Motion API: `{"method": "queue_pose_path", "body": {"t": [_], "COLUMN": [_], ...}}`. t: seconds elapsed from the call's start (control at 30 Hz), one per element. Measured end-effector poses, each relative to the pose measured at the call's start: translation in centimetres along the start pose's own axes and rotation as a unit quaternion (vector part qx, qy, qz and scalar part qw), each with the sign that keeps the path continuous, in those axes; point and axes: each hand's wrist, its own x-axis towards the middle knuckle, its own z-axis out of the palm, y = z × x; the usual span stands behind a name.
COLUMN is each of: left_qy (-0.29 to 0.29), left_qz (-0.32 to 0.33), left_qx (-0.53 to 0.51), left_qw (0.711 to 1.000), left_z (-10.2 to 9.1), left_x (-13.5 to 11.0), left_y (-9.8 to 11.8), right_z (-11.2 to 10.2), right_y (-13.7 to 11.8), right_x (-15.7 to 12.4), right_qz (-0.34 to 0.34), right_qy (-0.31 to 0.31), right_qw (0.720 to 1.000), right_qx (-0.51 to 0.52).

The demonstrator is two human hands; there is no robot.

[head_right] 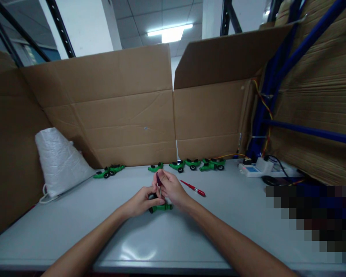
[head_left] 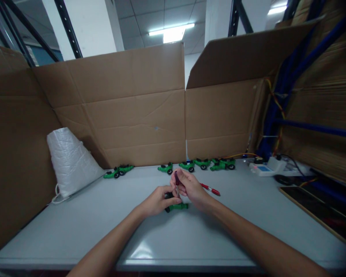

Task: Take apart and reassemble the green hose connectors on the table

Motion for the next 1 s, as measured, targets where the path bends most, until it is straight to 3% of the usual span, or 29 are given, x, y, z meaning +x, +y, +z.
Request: {"method": "queue_pose_path", "body": {"t": [0.57, 0.8, 1.0], "left_qy": [0.006, 0.009, 0.014], "left_qz": [0.006, 0.001, 0.007], "left_qx": [0.012, -0.014, 0.006], "left_qw": [1.000, 1.000, 1.000], "left_z": [-0.01, 0.09, 0.17], "left_x": [-0.04, -0.05, -0.05], "left_y": [0.03, 0.46, 0.67], "right_z": [-0.88, -0.34, -0.54], "right_y": [0.37, 0.39, 0.67], "right_x": [0.24, 0.12, 0.20], "right_qz": [0.020, -0.004, 0.023], "right_qy": [-0.006, -0.024, -0.003], "right_qw": [1.000, 1.000, 0.999], "right_qx": [0.003, -0.005, 0.022]}}
